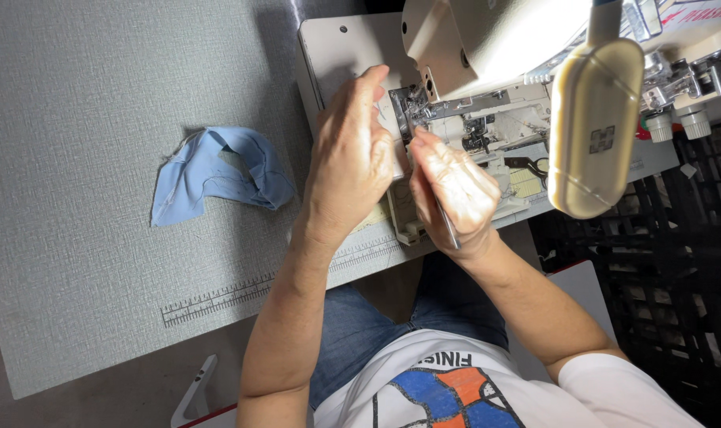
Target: The person uses a screwdriver to adjust components within the needle area of a sewing machine. They then use scissors to cut threads and a blue cloth to wipe the machine's surface.
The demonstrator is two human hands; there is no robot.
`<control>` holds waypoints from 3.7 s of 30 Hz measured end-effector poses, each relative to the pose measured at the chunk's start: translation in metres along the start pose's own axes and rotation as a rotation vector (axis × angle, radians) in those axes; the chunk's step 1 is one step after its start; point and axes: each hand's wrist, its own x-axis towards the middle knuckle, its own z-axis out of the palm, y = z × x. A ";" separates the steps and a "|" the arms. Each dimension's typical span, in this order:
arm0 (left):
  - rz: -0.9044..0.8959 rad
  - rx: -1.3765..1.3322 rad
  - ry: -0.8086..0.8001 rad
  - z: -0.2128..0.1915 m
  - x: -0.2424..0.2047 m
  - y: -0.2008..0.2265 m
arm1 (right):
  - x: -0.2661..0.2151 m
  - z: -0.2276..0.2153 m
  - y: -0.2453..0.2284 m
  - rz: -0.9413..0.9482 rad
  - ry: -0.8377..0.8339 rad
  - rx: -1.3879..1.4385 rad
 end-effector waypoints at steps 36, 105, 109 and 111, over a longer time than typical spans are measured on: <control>-0.164 0.011 -0.123 0.009 -0.001 -0.006 | -0.053 0.001 0.023 0.573 0.498 0.674; -0.383 0.074 -0.186 0.027 0.015 -0.008 | -0.068 -0.016 0.046 0.818 0.576 0.973; -0.375 0.072 -0.204 0.035 0.023 0.019 | -0.074 -0.018 0.048 0.817 0.593 1.010; -0.395 0.060 -0.193 0.038 0.021 0.015 | -0.075 -0.020 0.050 0.811 0.599 1.039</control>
